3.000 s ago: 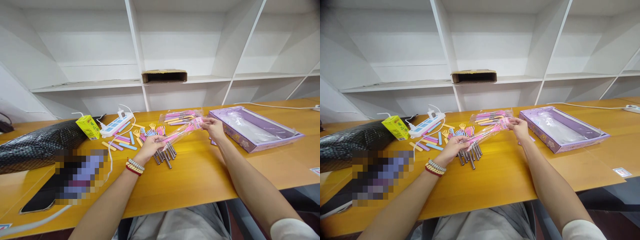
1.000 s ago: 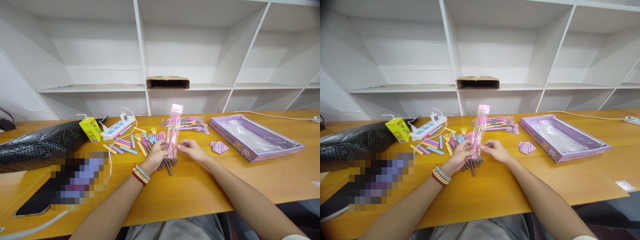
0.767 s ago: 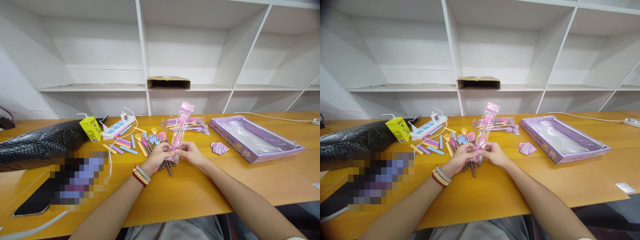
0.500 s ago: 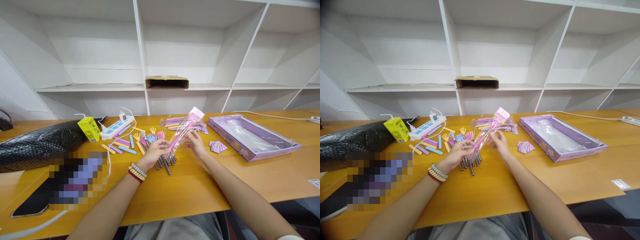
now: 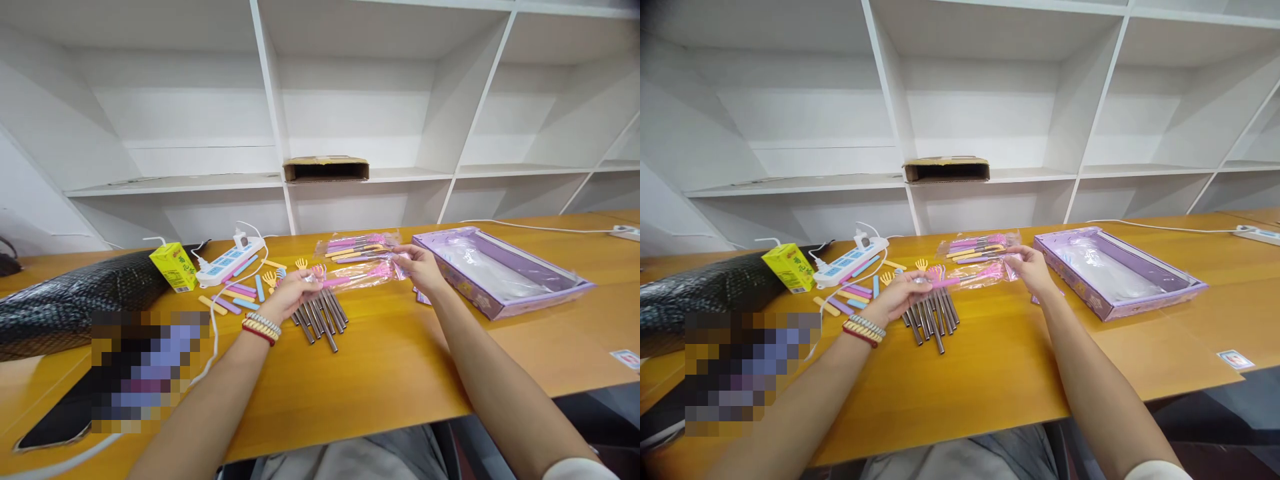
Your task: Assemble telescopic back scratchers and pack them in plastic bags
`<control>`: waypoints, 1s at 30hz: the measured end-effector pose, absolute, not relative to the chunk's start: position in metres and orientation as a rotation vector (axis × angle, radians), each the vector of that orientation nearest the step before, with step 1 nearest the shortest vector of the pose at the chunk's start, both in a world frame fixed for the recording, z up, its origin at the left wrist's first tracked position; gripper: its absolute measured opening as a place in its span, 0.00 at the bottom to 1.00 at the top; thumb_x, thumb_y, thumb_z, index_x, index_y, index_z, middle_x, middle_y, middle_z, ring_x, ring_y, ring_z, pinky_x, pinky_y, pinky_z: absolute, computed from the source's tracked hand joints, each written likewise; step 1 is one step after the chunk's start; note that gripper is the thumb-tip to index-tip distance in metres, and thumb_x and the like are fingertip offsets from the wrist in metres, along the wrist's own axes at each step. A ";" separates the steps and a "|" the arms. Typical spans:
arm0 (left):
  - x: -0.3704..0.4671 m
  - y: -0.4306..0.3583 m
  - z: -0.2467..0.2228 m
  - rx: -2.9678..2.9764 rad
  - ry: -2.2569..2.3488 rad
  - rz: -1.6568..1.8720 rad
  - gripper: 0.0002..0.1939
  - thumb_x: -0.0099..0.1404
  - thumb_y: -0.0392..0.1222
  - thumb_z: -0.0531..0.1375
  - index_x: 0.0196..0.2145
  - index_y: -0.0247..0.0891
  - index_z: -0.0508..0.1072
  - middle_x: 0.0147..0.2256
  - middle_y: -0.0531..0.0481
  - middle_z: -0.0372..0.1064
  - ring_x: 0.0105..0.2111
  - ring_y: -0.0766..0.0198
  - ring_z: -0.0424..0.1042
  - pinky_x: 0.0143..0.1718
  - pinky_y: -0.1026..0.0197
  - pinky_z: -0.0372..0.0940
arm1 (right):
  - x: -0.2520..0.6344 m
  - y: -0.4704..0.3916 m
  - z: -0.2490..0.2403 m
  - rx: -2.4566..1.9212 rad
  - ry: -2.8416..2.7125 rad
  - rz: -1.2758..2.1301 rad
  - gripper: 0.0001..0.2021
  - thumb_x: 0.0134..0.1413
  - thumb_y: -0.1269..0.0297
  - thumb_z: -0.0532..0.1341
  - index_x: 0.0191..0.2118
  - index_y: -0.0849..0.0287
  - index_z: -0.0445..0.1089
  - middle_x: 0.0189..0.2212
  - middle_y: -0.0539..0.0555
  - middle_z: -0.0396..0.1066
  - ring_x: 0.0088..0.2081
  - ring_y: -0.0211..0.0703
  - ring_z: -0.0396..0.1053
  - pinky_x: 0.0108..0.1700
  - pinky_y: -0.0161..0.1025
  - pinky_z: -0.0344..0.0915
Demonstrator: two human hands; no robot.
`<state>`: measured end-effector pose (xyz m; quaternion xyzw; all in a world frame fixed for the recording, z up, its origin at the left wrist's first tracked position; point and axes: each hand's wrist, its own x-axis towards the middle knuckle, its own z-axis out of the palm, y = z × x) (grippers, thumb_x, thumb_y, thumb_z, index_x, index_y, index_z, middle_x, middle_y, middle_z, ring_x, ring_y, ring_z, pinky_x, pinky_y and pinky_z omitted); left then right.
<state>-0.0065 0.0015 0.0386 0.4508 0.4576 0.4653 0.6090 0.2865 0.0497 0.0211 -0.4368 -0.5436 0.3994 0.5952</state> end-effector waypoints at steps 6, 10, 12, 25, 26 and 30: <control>0.022 0.092 0.044 0.917 1.281 1.488 0.11 0.47 0.26 0.62 0.26 0.33 0.64 0.20 0.56 0.61 0.18 0.75 0.61 0.21 0.70 0.56 | 0.281 0.109 0.018 -1.280 -1.277 0.559 0.17 0.34 0.56 0.64 0.32 0.62 0.68 0.19 0.48 0.64 0.20 0.35 0.59 0.24 0.35 0.57; 0.038 0.152 0.032 0.956 1.437 1.524 0.16 0.45 0.31 0.65 0.32 0.33 0.64 0.21 0.56 0.61 0.19 0.73 0.62 0.23 0.67 0.58 | 0.291 0.147 0.023 -1.503 -1.355 0.277 0.13 0.37 0.58 0.61 0.31 0.61 0.69 0.20 0.51 0.65 0.24 0.39 0.61 0.30 0.38 0.59; 0.041 0.175 0.026 1.020 1.517 1.494 0.19 0.44 0.33 0.67 0.33 0.33 0.65 0.22 0.54 0.63 0.21 0.70 0.64 0.25 0.65 0.59 | 0.296 0.162 0.027 -1.587 -1.374 0.204 0.13 0.37 0.60 0.62 0.32 0.60 0.69 0.22 0.52 0.66 0.26 0.41 0.62 0.33 0.39 0.59; 0.051 0.243 0.017 1.707 1.873 1.090 0.06 0.45 0.34 0.65 0.19 0.34 0.70 0.23 0.41 0.69 0.34 0.54 0.70 0.36 0.58 0.60 | 0.291 0.237 0.040 -1.729 -2.080 -0.181 0.09 0.50 0.66 0.56 0.35 0.61 0.72 0.39 0.59 0.70 0.40 0.43 0.67 0.42 0.35 0.59; 0.053 0.243 0.015 1.767 1.883 1.028 0.05 0.45 0.34 0.65 0.19 0.34 0.70 0.24 0.40 0.70 0.35 0.53 0.70 0.37 0.58 0.61 | 0.293 0.240 0.037 -1.750 -2.132 -0.167 0.09 0.51 0.66 0.56 0.35 0.61 0.72 0.39 0.59 0.70 0.40 0.43 0.67 0.42 0.35 0.59; 0.055 0.234 0.014 1.983 1.921 0.778 0.05 0.50 0.39 0.61 0.24 0.34 0.74 0.30 0.37 0.72 0.40 0.50 0.70 0.41 0.55 0.61 | 0.306 0.246 0.026 -1.864 -2.235 -0.047 0.12 0.51 0.61 0.55 0.29 0.61 0.73 0.30 0.59 0.73 0.36 0.45 0.68 0.39 0.36 0.59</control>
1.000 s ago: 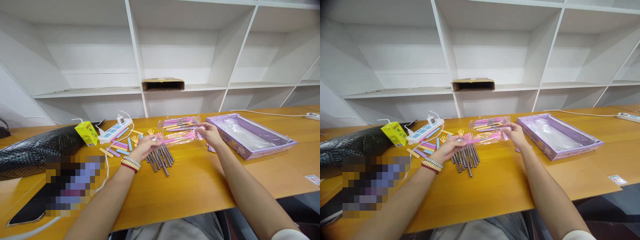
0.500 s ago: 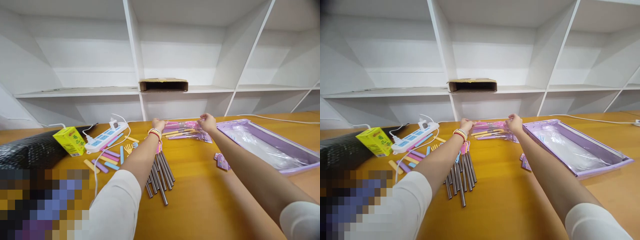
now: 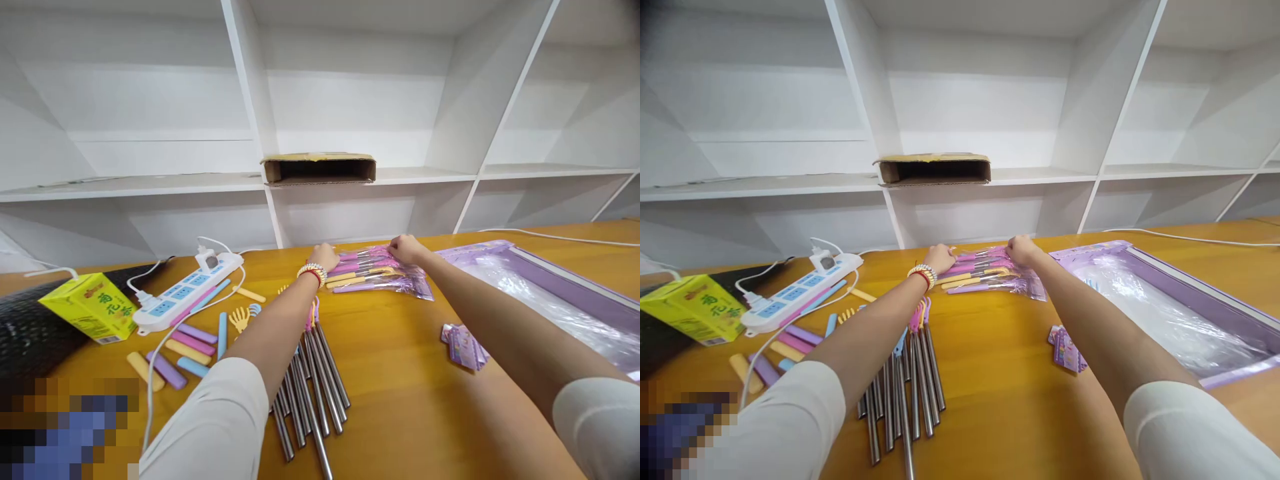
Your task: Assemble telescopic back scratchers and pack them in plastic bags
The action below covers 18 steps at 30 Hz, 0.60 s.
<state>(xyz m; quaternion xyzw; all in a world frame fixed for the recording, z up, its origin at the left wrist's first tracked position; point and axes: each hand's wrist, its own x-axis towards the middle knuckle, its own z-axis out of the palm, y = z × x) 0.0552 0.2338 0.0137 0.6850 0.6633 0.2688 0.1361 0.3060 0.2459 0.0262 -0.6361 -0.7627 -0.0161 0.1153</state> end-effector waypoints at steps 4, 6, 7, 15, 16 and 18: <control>0.059 0.220 0.017 2.168 1.958 0.603 0.12 0.56 0.43 0.56 0.33 0.34 0.75 0.40 0.34 0.71 0.47 0.47 0.66 0.48 0.50 0.57 | 0.315 0.240 0.023 -1.957 -2.275 0.034 0.21 0.55 0.52 0.50 0.29 0.60 0.73 0.31 0.60 0.73 0.40 0.48 0.68 0.41 0.38 0.59; 0.061 0.215 0.018 2.261 1.956 0.554 0.15 0.58 0.45 0.53 0.36 0.34 0.75 0.45 0.34 0.68 0.51 0.47 0.62 0.52 0.48 0.53 | 0.314 0.233 0.025 -2.022 -2.257 0.043 0.25 0.55 0.47 0.47 0.33 0.60 0.74 0.37 0.61 0.72 0.46 0.52 0.64 0.45 0.42 0.58; 0.062 0.213 0.018 2.300 1.949 0.531 0.17 0.60 0.46 0.52 0.38 0.33 0.74 0.47 0.34 0.67 0.52 0.47 0.61 0.53 0.48 0.52 | 0.313 0.229 0.026 -2.049 -2.238 0.040 0.27 0.56 0.45 0.45 0.36 0.60 0.73 0.41 0.62 0.71 0.49 0.55 0.61 0.47 0.45 0.56; 0.054 0.194 0.030 2.461 1.793 0.390 0.21 0.63 0.48 0.47 0.40 0.32 0.73 0.44 0.35 0.70 0.46 0.47 0.67 0.48 0.46 0.57 | 0.300 0.181 0.042 -1.950 -2.162 -0.059 0.30 0.56 0.43 0.40 0.39 0.57 0.72 0.46 0.61 0.66 0.54 0.58 0.52 0.50 0.57 0.50; 0.052 0.187 0.033 2.484 1.750 0.401 0.20 0.62 0.47 0.48 0.42 0.34 0.73 0.44 0.37 0.69 0.47 0.49 0.67 0.48 0.48 0.58 | 0.297 0.174 0.043 -1.921 -2.144 -0.067 0.29 0.56 0.43 0.40 0.39 0.57 0.72 0.45 0.61 0.66 0.53 0.58 0.52 0.50 0.57 0.50; 0.048 0.171 0.040 2.532 1.651 0.442 0.19 0.62 0.47 0.49 0.46 0.37 0.71 0.47 0.42 0.68 0.48 0.53 0.66 0.50 0.53 0.58 | 0.290 0.157 0.044 -1.851 -2.076 -0.057 0.28 0.56 0.44 0.42 0.40 0.57 0.72 0.46 0.60 0.66 0.53 0.56 0.52 0.50 0.56 0.49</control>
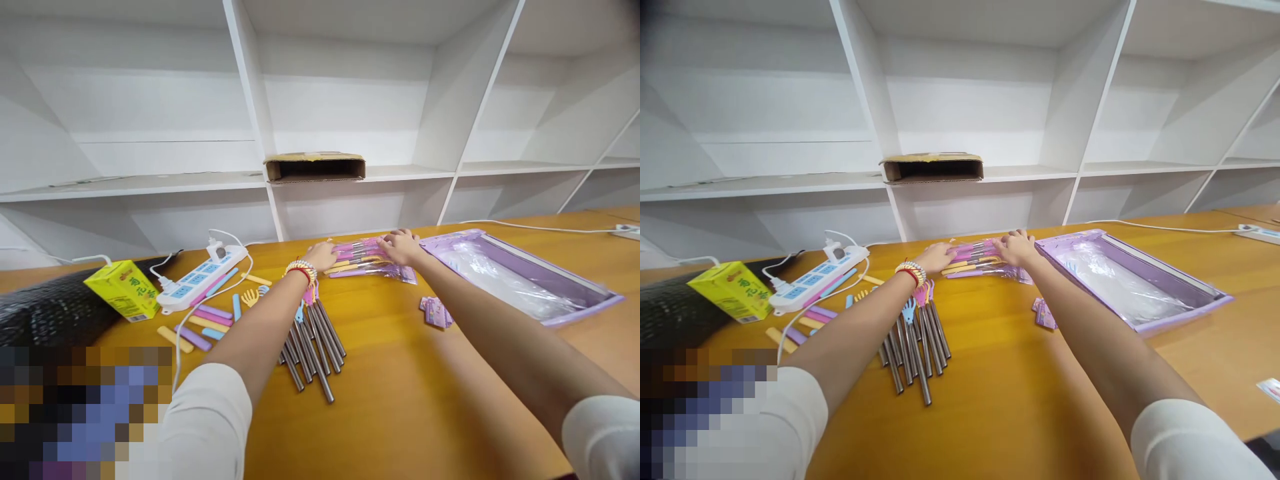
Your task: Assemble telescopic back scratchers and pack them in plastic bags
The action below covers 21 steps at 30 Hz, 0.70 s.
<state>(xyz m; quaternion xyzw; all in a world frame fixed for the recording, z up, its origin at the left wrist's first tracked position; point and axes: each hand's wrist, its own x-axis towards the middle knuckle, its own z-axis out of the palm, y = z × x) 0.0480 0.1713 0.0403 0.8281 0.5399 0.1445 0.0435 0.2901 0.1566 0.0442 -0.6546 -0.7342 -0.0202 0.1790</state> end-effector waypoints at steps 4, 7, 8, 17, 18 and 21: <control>0.041 0.127 0.052 2.567 1.540 0.573 0.20 0.62 0.46 0.50 0.50 0.37 0.68 0.51 0.45 0.66 0.51 0.59 0.64 0.52 0.60 0.56 | 0.269 0.120 0.043 -1.661 -1.893 0.002 0.24 0.56 0.46 0.45 0.38 0.56 0.72 0.47 0.57 0.67 0.53 0.53 0.54 0.50 0.52 0.50; 0.030 0.088 0.056 2.472 1.473 0.754 0.18 0.61 0.46 0.52 0.45 0.37 0.71 0.46 0.45 0.69 0.47 0.59 0.67 0.50 0.59 0.59 | 0.253 0.094 0.039 -1.480 -1.866 0.045 0.21 0.57 0.49 0.47 0.34 0.58 0.72 0.41 0.57 0.69 0.48 0.49 0.59 0.50 0.47 0.52; 0.024 0.074 0.056 2.424 1.448 0.819 0.17 0.61 0.46 0.53 0.43 0.37 0.72 0.44 0.46 0.70 0.45 0.60 0.68 0.49 0.59 0.60 | 0.248 0.086 0.036 -1.420 -1.874 0.070 0.20 0.56 0.51 0.49 0.33 0.59 0.72 0.39 0.57 0.70 0.46 0.48 0.61 0.49 0.45 0.53; -0.040 0.007 0.023 2.327 1.595 0.937 0.13 0.60 0.42 0.53 0.40 0.38 0.72 0.41 0.47 0.71 0.42 0.60 0.69 0.46 0.57 0.62 | 0.206 0.036 -0.014 -1.135 -2.143 0.283 0.12 0.53 0.58 0.55 0.32 0.60 0.70 0.33 0.55 0.71 0.38 0.43 0.64 0.43 0.40 0.58; -0.043 0.005 0.017 2.350 1.618 0.920 0.13 0.60 0.42 0.53 0.41 0.38 0.72 0.41 0.47 0.70 0.42 0.60 0.68 0.47 0.56 0.61 | 0.203 0.032 -0.018 -1.108 -2.195 0.299 0.12 0.54 0.58 0.54 0.32 0.60 0.70 0.32 0.55 0.71 0.37 0.43 0.64 0.43 0.40 0.58; -0.043 -0.001 0.002 2.451 1.649 0.828 0.15 0.61 0.43 0.52 0.44 0.37 0.70 0.45 0.45 0.68 0.47 0.58 0.65 0.51 0.55 0.58 | 0.194 0.021 -0.021 -1.007 -2.324 0.370 0.13 0.55 0.56 0.54 0.34 0.59 0.70 0.30 0.54 0.70 0.35 0.41 0.64 0.42 0.38 0.58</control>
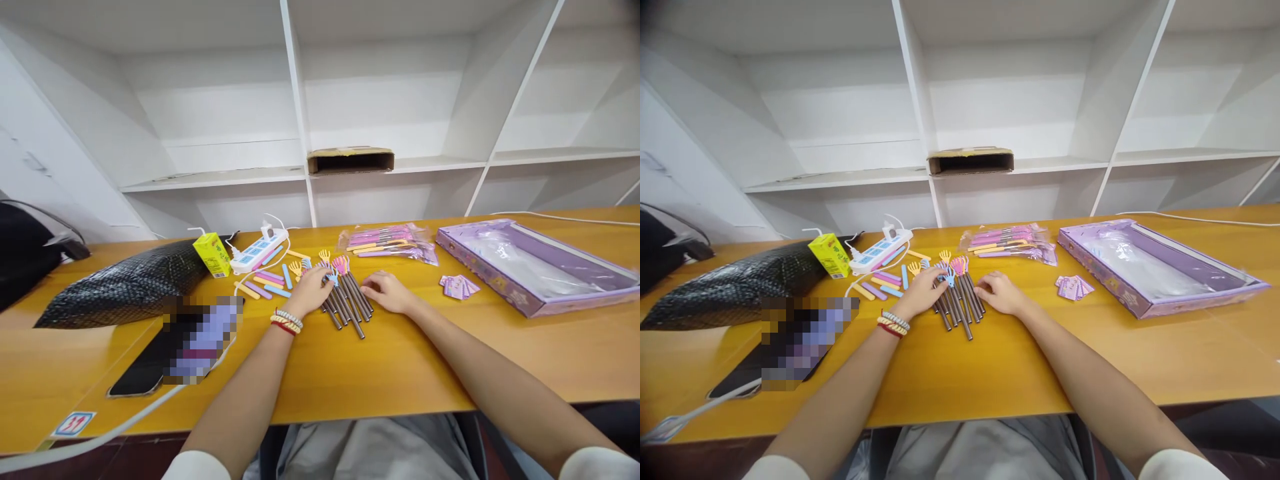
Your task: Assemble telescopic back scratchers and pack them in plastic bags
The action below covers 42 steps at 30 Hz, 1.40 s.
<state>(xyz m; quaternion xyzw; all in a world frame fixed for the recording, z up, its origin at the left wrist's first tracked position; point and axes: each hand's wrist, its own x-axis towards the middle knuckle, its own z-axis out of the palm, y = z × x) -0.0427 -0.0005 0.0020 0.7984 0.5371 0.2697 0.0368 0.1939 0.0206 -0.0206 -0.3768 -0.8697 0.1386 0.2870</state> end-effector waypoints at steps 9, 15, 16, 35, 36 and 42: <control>-0.025 -0.014 -0.014 2.582 1.698 0.503 0.25 0.65 0.54 0.45 0.54 0.39 0.61 0.57 0.40 0.53 0.58 0.52 0.51 0.57 0.48 0.49 | 0.179 -0.001 -0.007 -1.193 -2.466 0.340 0.15 0.54 0.52 0.53 0.30 0.59 0.65 0.25 0.51 0.67 0.28 0.36 0.63 0.31 0.33 0.54; -0.024 -0.012 -0.014 2.561 1.744 0.498 0.23 0.65 0.52 0.45 0.53 0.39 0.61 0.56 0.42 0.55 0.56 0.53 0.55 0.56 0.51 0.49 | 0.170 -0.007 -0.003 -1.470 -2.525 0.176 0.12 0.53 0.55 0.53 0.33 0.58 0.66 0.27 0.53 0.70 0.30 0.40 0.67 0.30 0.34 0.53; -0.024 -0.012 -0.014 2.557 1.748 0.500 0.23 0.65 0.52 0.45 0.53 0.39 0.61 0.56 0.42 0.55 0.56 0.53 0.55 0.56 0.51 0.49 | 0.170 -0.008 -0.002 -1.502 -2.536 0.159 0.11 0.52 0.55 0.53 0.33 0.58 0.66 0.27 0.54 0.71 0.31 0.42 0.67 0.30 0.34 0.53; -0.026 -0.011 -0.016 2.556 1.778 0.481 0.24 0.65 0.53 0.44 0.54 0.40 0.62 0.56 0.42 0.56 0.56 0.53 0.54 0.57 0.50 0.48 | 0.161 -0.022 0.010 -1.654 -2.569 0.004 0.17 0.46 0.56 0.54 0.40 0.60 0.68 0.32 0.62 0.72 0.36 0.56 0.71 0.34 0.44 0.62; -0.026 -0.011 -0.016 2.553 1.778 0.482 0.24 0.65 0.53 0.44 0.53 0.40 0.62 0.56 0.42 0.56 0.56 0.53 0.54 0.57 0.49 0.48 | 0.160 -0.022 0.010 -1.661 -2.568 0.000 0.18 0.46 0.57 0.54 0.41 0.61 0.68 0.33 0.62 0.72 0.36 0.56 0.71 0.35 0.44 0.62; -0.025 -0.011 -0.015 2.548 1.769 0.487 0.23 0.65 0.53 0.45 0.53 0.40 0.62 0.56 0.42 0.57 0.56 0.53 0.55 0.56 0.49 0.48 | 0.161 -0.020 0.006 -1.741 -2.525 0.072 0.16 0.49 0.57 0.53 0.40 0.62 0.69 0.35 0.63 0.72 0.37 0.53 0.71 0.37 0.42 0.62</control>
